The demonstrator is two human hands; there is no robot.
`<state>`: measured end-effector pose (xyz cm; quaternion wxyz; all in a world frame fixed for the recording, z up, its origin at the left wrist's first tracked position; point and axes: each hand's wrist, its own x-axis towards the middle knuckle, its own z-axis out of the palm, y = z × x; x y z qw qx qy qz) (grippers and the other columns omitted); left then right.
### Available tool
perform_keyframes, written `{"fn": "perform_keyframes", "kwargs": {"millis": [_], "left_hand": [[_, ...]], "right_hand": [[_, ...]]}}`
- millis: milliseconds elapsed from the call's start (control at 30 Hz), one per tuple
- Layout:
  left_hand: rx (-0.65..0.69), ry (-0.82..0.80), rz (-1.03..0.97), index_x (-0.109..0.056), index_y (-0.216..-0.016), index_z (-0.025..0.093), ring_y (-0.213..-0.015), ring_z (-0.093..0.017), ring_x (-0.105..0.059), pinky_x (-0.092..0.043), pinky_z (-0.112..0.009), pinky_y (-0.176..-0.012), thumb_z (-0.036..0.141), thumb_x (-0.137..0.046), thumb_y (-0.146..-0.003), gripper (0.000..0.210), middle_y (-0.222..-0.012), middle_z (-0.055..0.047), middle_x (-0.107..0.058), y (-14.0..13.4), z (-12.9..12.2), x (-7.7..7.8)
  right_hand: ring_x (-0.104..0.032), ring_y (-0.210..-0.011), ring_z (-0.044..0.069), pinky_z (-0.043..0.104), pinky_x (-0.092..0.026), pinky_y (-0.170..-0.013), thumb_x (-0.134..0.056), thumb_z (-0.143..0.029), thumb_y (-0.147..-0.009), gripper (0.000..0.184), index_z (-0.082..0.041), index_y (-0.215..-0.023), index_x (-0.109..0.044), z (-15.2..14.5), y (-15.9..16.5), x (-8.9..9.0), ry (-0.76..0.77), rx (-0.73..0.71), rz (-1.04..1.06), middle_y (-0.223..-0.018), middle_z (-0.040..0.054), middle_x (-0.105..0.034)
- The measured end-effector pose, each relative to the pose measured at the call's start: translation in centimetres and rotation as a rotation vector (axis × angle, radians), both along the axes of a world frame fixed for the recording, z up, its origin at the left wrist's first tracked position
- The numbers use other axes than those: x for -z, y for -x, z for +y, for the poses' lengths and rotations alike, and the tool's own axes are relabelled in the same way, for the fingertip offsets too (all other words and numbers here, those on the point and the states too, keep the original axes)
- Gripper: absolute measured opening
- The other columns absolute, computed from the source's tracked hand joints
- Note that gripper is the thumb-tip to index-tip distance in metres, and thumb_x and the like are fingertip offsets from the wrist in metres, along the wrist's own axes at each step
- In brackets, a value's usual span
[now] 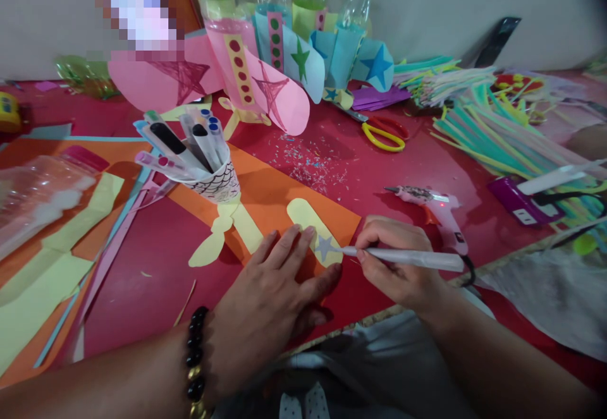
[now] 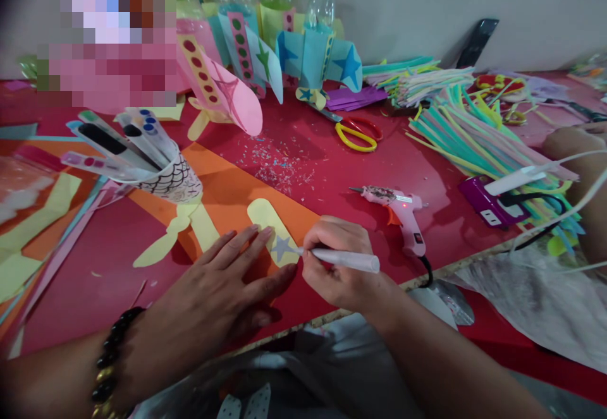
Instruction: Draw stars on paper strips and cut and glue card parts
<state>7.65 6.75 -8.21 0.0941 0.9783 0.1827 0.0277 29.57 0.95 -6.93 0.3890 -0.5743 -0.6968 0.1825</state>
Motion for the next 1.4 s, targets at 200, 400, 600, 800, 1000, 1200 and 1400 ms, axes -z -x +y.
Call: {"fn": "perform_keyframes", "kwargs": {"millis": [200, 400, 600, 800, 1000, 1200, 1400], "left_hand": [[0.001, 0.004, 0.013, -0.031, -0.143, 0.037, -0.139, -0.032, -0.025, -0.025, -0.054, -0.109, 0.050, -0.045, -0.092, 0.054, -0.153, -0.012, -0.025, -0.01, 0.02, 0.07], [0.005, 0.016, 0.007, -0.031, -0.143, 0.036, -0.140, -0.033, -0.023, -0.025, -0.054, -0.109, 0.050, -0.044, -0.093, 0.054, -0.153, -0.013, -0.024, 0.02, 0.04, 0.05], [0.001, 0.012, -0.001, -0.031, -0.143, 0.036, -0.139, -0.032, -0.025, -0.026, -0.054, -0.109, 0.050, -0.045, -0.092, 0.055, -0.152, -0.013, -0.025, 0.03, 0.04, -0.01], [0.000, 0.000, -0.011, -0.033, -0.142, 0.036, -0.139, -0.033, -0.025, -0.026, -0.053, -0.109, 0.051, -0.048, -0.090, 0.056, -0.152, -0.011, -0.026, -0.01, 0.00, 0.21], [0.002, 0.003, 0.009, -0.033, -0.142, 0.036, -0.139, -0.033, -0.026, -0.026, -0.053, -0.109, 0.051, -0.044, -0.092, 0.054, -0.151, -0.013, -0.028, -0.07, 0.00, -0.17], [0.003, -0.003, 0.016, -0.034, -0.141, 0.036, -0.138, -0.033, -0.026, -0.026, -0.053, -0.109, 0.050, -0.046, -0.092, 0.053, -0.151, -0.012, -0.028, -0.05, -0.01, -0.28], [-0.003, 0.001, 0.016, -0.034, -0.142, 0.036, -0.138, -0.032, -0.027, -0.026, -0.053, -0.109, 0.051, -0.047, -0.091, 0.055, -0.151, -0.012, -0.028, -0.08, -0.04, -0.23]], "right_hand": [[-0.049, -0.060, 0.014, 0.028, -0.038, -0.057, -0.056, -0.013, -0.077, 0.006, -0.017, -0.072, -0.056, 0.12, 0.17, -0.09, -0.005, -0.020, 0.018, -0.065, 0.0018, -0.055], [-0.047, -0.058, 0.014, 0.029, -0.037, -0.057, -0.054, -0.014, -0.077, 0.008, -0.019, -0.070, -0.055, 0.09, 0.23, -0.23, -0.017, -0.016, -0.004, -0.062, 0.0012, -0.052], [-0.047, -0.057, 0.014, 0.029, -0.035, -0.056, -0.054, -0.015, -0.076, 0.008, -0.019, -0.069, -0.053, -0.05, 0.03, 0.06, -0.023, -0.005, -0.011, -0.061, 0.0012, -0.052], [-0.047, -0.058, 0.014, 0.029, -0.035, -0.056, -0.054, -0.014, -0.076, 0.009, -0.018, -0.068, -0.053, 0.00, 0.08, 0.01, -0.022, -0.001, 0.000, -0.062, 0.0014, -0.053], [-0.047, -0.057, 0.014, 0.029, -0.035, -0.056, -0.054, -0.015, -0.077, 0.008, -0.018, -0.069, -0.055, -0.08, 0.02, 0.02, 0.006, 0.007, 0.005, -0.062, 0.0009, -0.053], [-0.047, -0.056, 0.014, 0.028, -0.036, -0.055, -0.053, -0.016, -0.076, 0.009, -0.019, -0.067, -0.054, -0.01, 0.03, -0.07, -0.021, 0.013, 0.003, -0.061, 0.0008, -0.053], [-0.048, -0.057, 0.015, 0.029, -0.037, -0.056, -0.053, -0.015, -0.076, 0.008, -0.019, -0.069, -0.054, 0.03, 0.06, -0.04, -0.030, -0.005, -0.002, -0.062, 0.0012, -0.053]]}}
